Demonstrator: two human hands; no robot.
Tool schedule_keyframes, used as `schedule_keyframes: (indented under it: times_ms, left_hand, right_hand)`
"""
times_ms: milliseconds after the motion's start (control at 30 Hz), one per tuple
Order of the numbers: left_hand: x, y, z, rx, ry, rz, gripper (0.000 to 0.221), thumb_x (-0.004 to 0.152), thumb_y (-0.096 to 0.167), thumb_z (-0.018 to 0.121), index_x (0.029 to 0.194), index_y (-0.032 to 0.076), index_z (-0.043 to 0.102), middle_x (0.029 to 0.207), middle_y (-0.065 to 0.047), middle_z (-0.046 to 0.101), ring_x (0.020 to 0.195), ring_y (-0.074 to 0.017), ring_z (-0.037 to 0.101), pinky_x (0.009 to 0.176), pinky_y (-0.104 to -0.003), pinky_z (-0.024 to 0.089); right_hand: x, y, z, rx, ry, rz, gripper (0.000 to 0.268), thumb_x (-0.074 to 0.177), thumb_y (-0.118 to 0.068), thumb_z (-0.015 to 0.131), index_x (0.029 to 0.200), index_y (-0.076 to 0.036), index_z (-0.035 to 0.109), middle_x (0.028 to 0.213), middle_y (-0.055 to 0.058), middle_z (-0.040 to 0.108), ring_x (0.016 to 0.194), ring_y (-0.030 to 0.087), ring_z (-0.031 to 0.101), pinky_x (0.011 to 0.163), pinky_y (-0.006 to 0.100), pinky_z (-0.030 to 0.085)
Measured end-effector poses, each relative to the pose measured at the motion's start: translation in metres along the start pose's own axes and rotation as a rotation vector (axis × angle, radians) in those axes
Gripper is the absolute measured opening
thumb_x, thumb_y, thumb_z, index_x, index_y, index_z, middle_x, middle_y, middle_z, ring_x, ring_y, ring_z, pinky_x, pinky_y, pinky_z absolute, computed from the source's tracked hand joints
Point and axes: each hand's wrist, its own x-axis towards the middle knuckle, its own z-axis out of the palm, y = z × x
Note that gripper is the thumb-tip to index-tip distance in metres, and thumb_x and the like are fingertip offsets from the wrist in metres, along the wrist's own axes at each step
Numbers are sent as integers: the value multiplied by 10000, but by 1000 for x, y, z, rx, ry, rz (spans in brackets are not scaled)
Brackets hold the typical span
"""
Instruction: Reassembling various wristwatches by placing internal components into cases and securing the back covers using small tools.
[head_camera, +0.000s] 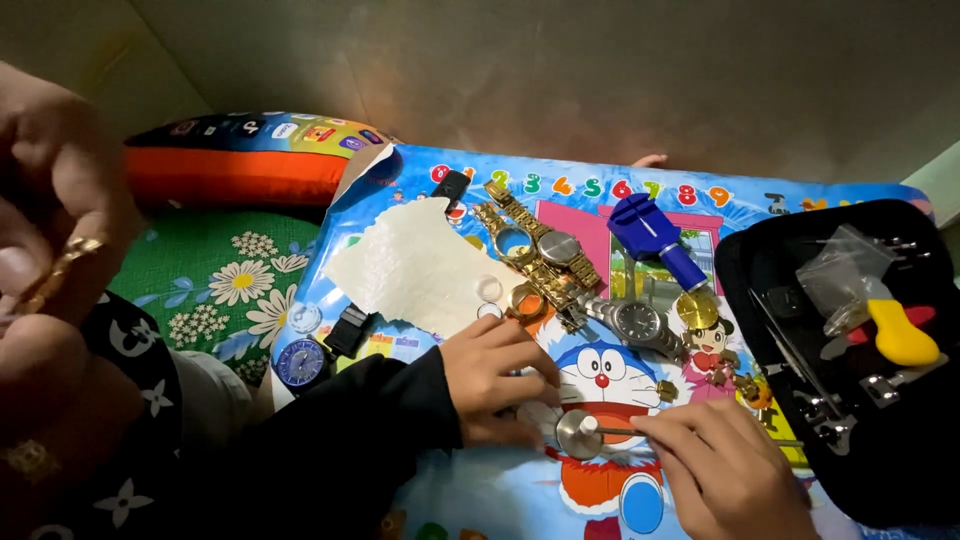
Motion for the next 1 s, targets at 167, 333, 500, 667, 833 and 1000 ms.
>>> schedule_keyframes:
  times_ms: [167, 333, 500, 667, 833, 1000]
  left_hand:
    - [3, 15, 9, 33, -76, 5, 390, 912, 444, 719, 1108, 107, 700, 1145, -57, 658, 1018, -257, 572, 910, -432, 392]
    - [5, 18, 12, 72, -38, 15, 303, 940, 341, 740, 1146, 123, 694, 1118, -49, 657, 996, -247, 587, 890, -406, 402]
    - [2, 14, 18, 90, -90, -9, 342, 939, 348, 753, 1215, 163, 674, 1146, -43, 658, 1014, -244, 606, 857, -407, 424]
    - [9, 21, 6, 82, -46, 11, 243, 924, 299, 768, 1056, 117, 677, 1093, -43, 652, 961, -233, 585, 856, -387, 414]
    - [6, 18, 13, 81, -105, -23, 268, 948, 363, 734, 1100, 149, 681, 1111, -28, 648, 990, -226, 568, 864, -389, 402]
    - [6, 20, 15, 74, -42, -31, 255, 920, 307, 775, 1095, 138, 699, 1094, -18, 652, 944, -225, 573, 806, -383, 427]
  right_hand:
    - [1, -1, 0, 19, -25, -24, 382, 639, -18, 714, 1007, -114, 755, 903, 6, 727, 746, 164, 648, 700, 319, 551]
    - [-1, 0, -1, -20, -25, -60, 391, 624, -37, 730, 1007, -112, 748, 897, 15, 719, 752, 174, 650, 705, 329, 551]
    - [-3, -2, -2, -12, 21, -7, 273, 654, -13, 694, 899, -106, 772, 902, 24, 749, 810, 176, 685, 743, 326, 576]
    - [-6, 2, 2, 5, -75, -15, 382, 625, -71, 778, 996, -158, 762, 937, -23, 730, 821, 142, 696, 750, 327, 576]
    - [-3, -1, -5, 8, -44, -36, 346, 644, -52, 730, 981, -123, 763, 908, 7, 735, 783, 160, 675, 718, 317, 572]
    - [-8, 2, 1, -15, -107, 30, 416, 621, -41, 744, 1026, -134, 753, 946, 3, 725, 827, 165, 682, 754, 328, 569]
